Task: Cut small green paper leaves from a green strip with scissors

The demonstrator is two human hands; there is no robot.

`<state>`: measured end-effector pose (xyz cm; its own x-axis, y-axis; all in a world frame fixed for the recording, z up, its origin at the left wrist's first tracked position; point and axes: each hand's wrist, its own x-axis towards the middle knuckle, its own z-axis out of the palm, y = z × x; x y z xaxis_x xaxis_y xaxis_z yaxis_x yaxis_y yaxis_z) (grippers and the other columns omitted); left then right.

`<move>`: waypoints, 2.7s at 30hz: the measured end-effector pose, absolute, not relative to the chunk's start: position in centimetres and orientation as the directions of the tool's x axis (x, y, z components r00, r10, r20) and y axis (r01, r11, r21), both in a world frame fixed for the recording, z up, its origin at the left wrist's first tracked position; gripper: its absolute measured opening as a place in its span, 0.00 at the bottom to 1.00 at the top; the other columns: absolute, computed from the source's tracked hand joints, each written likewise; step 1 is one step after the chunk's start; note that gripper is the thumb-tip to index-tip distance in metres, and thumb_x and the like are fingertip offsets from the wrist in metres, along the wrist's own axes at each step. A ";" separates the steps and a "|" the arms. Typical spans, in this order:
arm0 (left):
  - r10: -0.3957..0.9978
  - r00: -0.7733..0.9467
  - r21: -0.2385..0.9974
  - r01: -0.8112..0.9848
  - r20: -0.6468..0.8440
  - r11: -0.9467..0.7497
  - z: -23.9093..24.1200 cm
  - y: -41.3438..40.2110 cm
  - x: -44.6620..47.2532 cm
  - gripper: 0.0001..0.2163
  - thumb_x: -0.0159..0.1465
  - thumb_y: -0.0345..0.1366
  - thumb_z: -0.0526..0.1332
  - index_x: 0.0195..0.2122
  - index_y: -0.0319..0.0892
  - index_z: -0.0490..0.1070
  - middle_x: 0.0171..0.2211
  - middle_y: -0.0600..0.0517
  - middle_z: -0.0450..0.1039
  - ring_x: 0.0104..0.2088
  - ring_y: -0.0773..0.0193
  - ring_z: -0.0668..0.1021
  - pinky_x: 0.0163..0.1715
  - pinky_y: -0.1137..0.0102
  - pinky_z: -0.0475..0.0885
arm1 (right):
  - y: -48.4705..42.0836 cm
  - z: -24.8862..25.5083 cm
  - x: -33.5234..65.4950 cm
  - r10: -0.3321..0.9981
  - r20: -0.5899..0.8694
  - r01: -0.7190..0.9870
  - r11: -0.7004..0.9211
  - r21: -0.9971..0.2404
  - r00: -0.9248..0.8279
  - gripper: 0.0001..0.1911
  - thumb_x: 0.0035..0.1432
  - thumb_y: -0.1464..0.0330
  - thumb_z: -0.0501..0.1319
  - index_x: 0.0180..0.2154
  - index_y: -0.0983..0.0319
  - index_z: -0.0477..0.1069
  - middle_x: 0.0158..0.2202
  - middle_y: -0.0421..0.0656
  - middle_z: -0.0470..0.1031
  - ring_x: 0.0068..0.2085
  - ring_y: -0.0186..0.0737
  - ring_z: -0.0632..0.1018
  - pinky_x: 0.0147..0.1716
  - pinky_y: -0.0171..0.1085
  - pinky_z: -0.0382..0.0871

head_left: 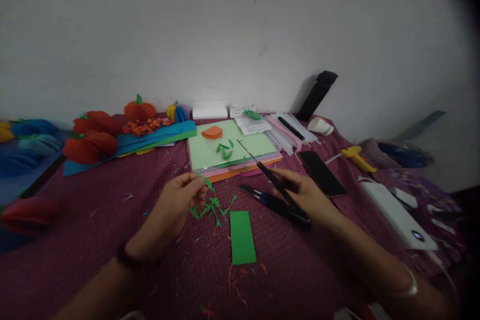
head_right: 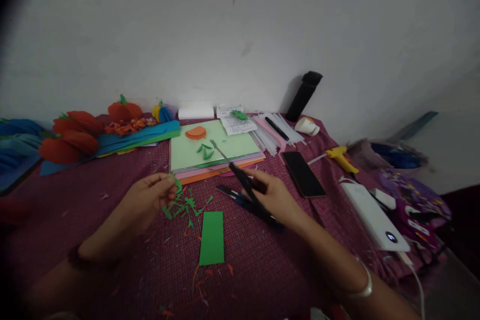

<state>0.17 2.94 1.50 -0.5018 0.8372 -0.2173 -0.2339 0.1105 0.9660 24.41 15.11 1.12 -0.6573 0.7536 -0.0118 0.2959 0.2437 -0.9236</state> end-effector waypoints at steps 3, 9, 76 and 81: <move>0.859 -0.476 0.980 -0.148 -0.186 0.130 2.6 6.9 -1.4 0.08 0.49 0.33 0.66 0.17 0.38 0.68 0.16 0.55 0.67 0.16 0.72 0.66 0.16 0.77 0.60 | 19.5 0.8 24.3 0.757 0.121 0.410 0.473 -0.779 -0.643 0.22 0.57 0.68 0.58 0.54 0.63 0.67 0.41 0.45 0.76 0.38 0.40 0.76 0.39 0.37 0.69; 0.860 -0.484 0.982 0.006 -0.163 0.190 2.6 10.6 -1.2 0.04 0.50 0.30 0.63 0.28 0.39 0.73 0.20 0.54 0.71 0.17 0.70 0.68 0.20 0.75 0.63 | 22.9 -1.0 23.0 0.700 0.192 0.624 0.705 -0.336 -0.688 0.20 0.56 0.71 0.58 0.51 0.66 0.69 0.44 0.50 0.75 0.44 0.45 0.75 0.44 0.39 0.65; 0.858 -0.510 0.629 0.688 0.066 0.361 -1.0 -0.3 -3.6 0.07 0.56 0.37 0.55 0.28 0.42 0.70 0.25 0.53 0.72 0.27 0.62 0.74 0.27 0.71 0.66 | 11.4 -1.2 21.9 0.218 0.024 0.119 0.617 -0.778 -0.976 0.09 0.55 0.74 0.58 0.39 0.60 0.69 0.37 0.41 0.69 0.39 0.38 0.71 0.40 0.35 0.63; 0.919 -0.395 0.560 0.758 -0.015 0.335 -1.0 1.2 -3.9 0.05 0.53 0.29 0.57 0.27 0.42 0.72 0.26 0.53 0.74 0.29 0.62 0.74 0.30 0.71 0.65 | 11.6 -1.1 21.9 0.216 0.017 0.121 0.609 -0.784 -0.976 0.08 0.55 0.75 0.58 0.38 0.61 0.69 0.36 0.41 0.68 0.38 0.38 0.71 0.39 0.34 0.63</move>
